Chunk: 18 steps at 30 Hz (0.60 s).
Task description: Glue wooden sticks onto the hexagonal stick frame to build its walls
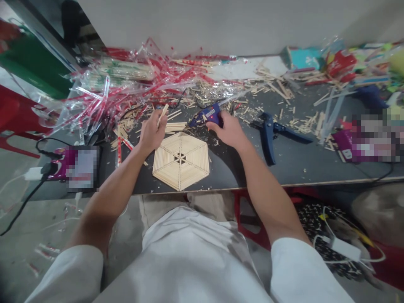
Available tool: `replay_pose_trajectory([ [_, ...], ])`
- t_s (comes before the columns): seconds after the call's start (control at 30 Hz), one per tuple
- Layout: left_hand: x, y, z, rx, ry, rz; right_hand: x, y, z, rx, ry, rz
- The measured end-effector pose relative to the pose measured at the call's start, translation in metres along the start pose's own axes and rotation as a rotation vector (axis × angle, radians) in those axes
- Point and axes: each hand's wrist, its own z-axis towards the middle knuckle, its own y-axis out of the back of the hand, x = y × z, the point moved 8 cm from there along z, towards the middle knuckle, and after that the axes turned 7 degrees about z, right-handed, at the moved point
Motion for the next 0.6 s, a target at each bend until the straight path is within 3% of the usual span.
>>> replay_pose_trajectory([
  [0.13, -0.006, -0.006, -0.002, 0.07, -0.007, 0.026, 0.008, -0.007, -0.002, 0.011, 0.02, -0.113],
  [0.3, -0.012, -0.012, -0.006, 0.151, 0.026, 0.056, 0.008, -0.011, 0.0, -0.074, 0.042, -0.148],
  [0.6, -0.012, -0.015, -0.006, 0.169, 0.025, 0.117, 0.013, -0.014, -0.001, -0.035, 0.043, -0.184],
])
